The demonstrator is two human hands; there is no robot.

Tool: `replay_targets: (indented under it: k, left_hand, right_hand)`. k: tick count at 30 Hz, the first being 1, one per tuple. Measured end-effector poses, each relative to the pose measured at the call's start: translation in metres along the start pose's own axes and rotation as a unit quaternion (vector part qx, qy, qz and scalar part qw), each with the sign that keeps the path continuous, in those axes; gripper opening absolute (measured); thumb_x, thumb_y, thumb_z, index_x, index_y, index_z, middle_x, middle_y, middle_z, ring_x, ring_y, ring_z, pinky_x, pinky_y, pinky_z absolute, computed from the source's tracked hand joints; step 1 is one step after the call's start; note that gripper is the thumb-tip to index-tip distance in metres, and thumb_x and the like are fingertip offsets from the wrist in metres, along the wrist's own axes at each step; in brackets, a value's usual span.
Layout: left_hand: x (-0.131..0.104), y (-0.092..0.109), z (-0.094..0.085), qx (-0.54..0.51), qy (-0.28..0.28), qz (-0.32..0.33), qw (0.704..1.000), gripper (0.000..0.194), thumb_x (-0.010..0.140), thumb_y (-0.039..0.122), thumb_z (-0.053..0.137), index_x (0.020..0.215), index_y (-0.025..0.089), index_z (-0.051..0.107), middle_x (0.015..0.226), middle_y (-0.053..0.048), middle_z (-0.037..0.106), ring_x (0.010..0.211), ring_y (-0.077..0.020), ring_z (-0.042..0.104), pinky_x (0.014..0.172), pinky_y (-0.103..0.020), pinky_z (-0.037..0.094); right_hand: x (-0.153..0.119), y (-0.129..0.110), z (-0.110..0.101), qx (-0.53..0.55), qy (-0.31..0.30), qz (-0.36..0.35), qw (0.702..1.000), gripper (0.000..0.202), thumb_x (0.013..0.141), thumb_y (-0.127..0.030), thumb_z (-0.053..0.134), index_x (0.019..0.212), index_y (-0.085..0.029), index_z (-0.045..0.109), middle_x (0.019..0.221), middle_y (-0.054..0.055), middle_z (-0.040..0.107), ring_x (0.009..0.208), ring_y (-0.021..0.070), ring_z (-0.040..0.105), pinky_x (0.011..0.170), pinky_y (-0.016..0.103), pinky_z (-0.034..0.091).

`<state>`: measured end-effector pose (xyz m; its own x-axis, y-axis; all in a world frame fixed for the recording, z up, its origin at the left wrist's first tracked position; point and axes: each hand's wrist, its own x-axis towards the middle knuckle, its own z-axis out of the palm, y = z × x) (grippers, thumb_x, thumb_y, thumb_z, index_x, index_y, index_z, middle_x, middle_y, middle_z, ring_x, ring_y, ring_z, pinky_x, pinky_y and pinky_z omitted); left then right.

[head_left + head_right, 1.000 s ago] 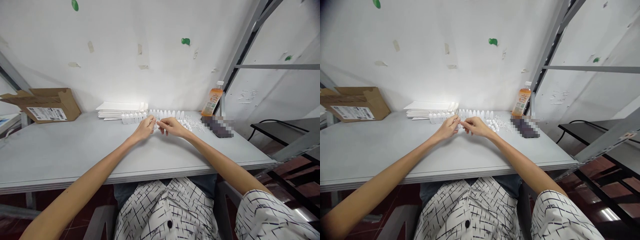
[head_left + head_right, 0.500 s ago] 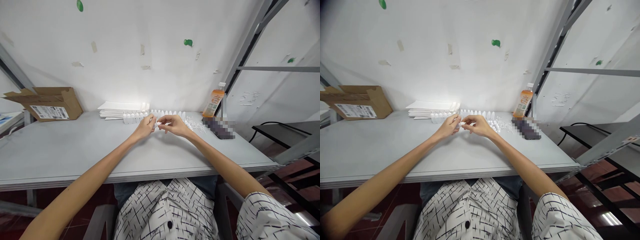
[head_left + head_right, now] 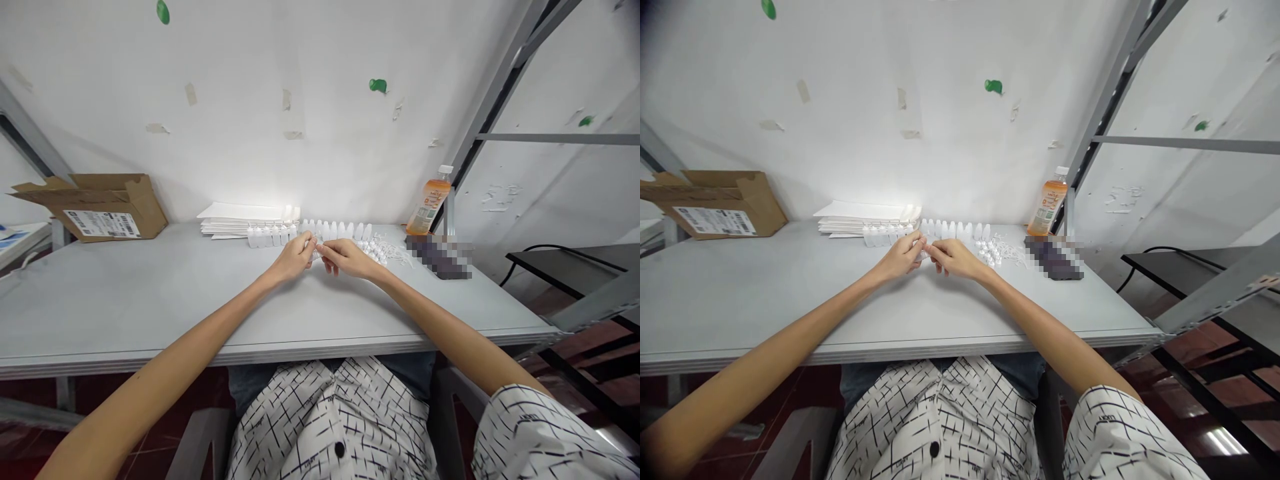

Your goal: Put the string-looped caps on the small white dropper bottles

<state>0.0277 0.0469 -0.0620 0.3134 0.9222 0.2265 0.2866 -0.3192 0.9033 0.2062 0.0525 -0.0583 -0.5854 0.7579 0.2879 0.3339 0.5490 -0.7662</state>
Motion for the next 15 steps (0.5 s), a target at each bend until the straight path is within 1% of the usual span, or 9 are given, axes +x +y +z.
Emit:
replay_targets:
  k: [2, 4, 6, 8, 10, 12, 14, 15]
  left_hand:
    - [-0.0003, 0.0019, -0.0004, -0.026, -0.013, -0.018, 0.999, 0.028, 0.102, 0.032, 0.039, 0.077, 0.022, 0.032, 0.058, 0.010, 0.029, 0.042, -0.0043, 0.027, 0.040, -0.015, 0.024]
    - [-0.0005, 0.0039, -0.0008, -0.052, -0.024, -0.036, 0.998, 0.027, 0.103, 0.033, 0.037, 0.078, 0.023, 0.032, 0.055, 0.010, 0.029, 0.040, -0.0048, 0.026, 0.038, -0.015, 0.020]
    - [-0.0007, 0.0053, -0.0007, -0.073, -0.030, -0.047, 0.996, 0.027, 0.103, 0.034, 0.036, 0.079, 0.023, 0.032, 0.053, 0.010, 0.029, 0.039, -0.0051, 0.026, 0.038, -0.015, 0.018]
    - [-0.0011, 0.0057, 0.0001, -0.086, -0.032, -0.050, 0.995, 0.028, 0.103, 0.035, 0.037, 0.079, 0.023, 0.031, 0.053, 0.010, 0.028, 0.038, -0.0051, 0.025, 0.038, -0.015, 0.018]
    - [-0.0016, 0.0053, 0.0011, -0.084, -0.028, -0.047, 0.995, 0.028, 0.103, 0.035, 0.038, 0.079, 0.023, 0.032, 0.053, 0.010, 0.030, 0.038, -0.0050, 0.026, 0.037, -0.014, 0.019]
    - [-0.0022, 0.0048, 0.0019, -0.073, -0.025, -0.041, 0.996, 0.026, 0.102, 0.034, 0.039, 0.079, 0.023, 0.033, 0.054, 0.009, 0.033, 0.038, -0.0049, 0.027, 0.037, -0.014, 0.020]
    - [-0.0025, 0.0046, 0.0018, -0.066, -0.032, -0.039, 0.996, 0.024, 0.102, 0.031, 0.038, 0.080, 0.023, 0.034, 0.058, 0.008, 0.038, 0.039, -0.0045, 0.028, 0.037, -0.014, 0.020]
    - [-0.0025, 0.0047, 0.0015, -0.067, -0.038, -0.040, 0.996, 0.023, 0.102, 0.030, 0.037, 0.080, 0.023, 0.034, 0.059, 0.007, 0.040, 0.039, -0.0044, 0.029, 0.037, -0.014, 0.020]
  right_hand:
    - [-0.0002, -0.0016, 0.0005, -0.004, 0.007, -0.002, 1.000, 0.054, 0.097, -0.061, 0.043, 0.066, -0.018, 0.050, 0.060, 0.001, 0.056, 0.053, 0.0105, 0.057, 0.048, 0.023, 0.047]
    - [-0.0007, -0.0041, 0.0004, -0.002, 0.020, -0.019, 1.000, 0.049, 0.097, -0.059, 0.045, 0.073, -0.017, 0.055, 0.067, 0.003, 0.058, 0.058, 0.0116, 0.059, 0.047, 0.022, 0.047]
    - [-0.0015, -0.0069, 0.0001, 0.002, 0.029, -0.040, 0.999, 0.043, 0.096, -0.055, 0.049, 0.082, -0.016, 0.058, 0.073, 0.003, 0.059, 0.061, 0.0121, 0.060, 0.047, 0.022, 0.046]
    - [-0.0020, -0.0089, 0.0005, -0.008, 0.031, -0.049, 0.998, 0.040, 0.096, -0.054, 0.051, 0.084, -0.017, 0.058, 0.072, 0.002, 0.059, 0.058, 0.0113, 0.058, 0.048, 0.022, 0.044]
    - [-0.0021, -0.0092, 0.0023, -0.043, 0.038, -0.049, 0.997, 0.044, 0.098, -0.055, 0.046, 0.075, -0.017, 0.054, 0.063, -0.001, 0.056, 0.052, 0.0096, 0.052, 0.051, 0.023, 0.041]
    - [-0.0017, -0.0082, 0.0048, -0.081, 0.051, -0.040, 0.995, 0.053, 0.100, -0.057, 0.039, 0.064, -0.018, 0.047, 0.054, -0.002, 0.049, 0.049, 0.0086, 0.045, 0.054, 0.025, 0.038]
    - [-0.0010, -0.0067, 0.0069, -0.092, 0.056, -0.026, 0.994, 0.059, 0.101, -0.059, 0.033, 0.058, -0.019, 0.041, 0.050, -0.003, 0.043, 0.049, 0.0089, 0.041, 0.056, 0.026, 0.036]
    - [-0.0008, -0.0061, 0.0073, -0.087, 0.056, -0.021, 0.994, 0.060, 0.101, -0.061, 0.032, 0.057, -0.020, 0.040, 0.049, -0.003, 0.042, 0.049, 0.0092, 0.041, 0.056, 0.026, 0.035]
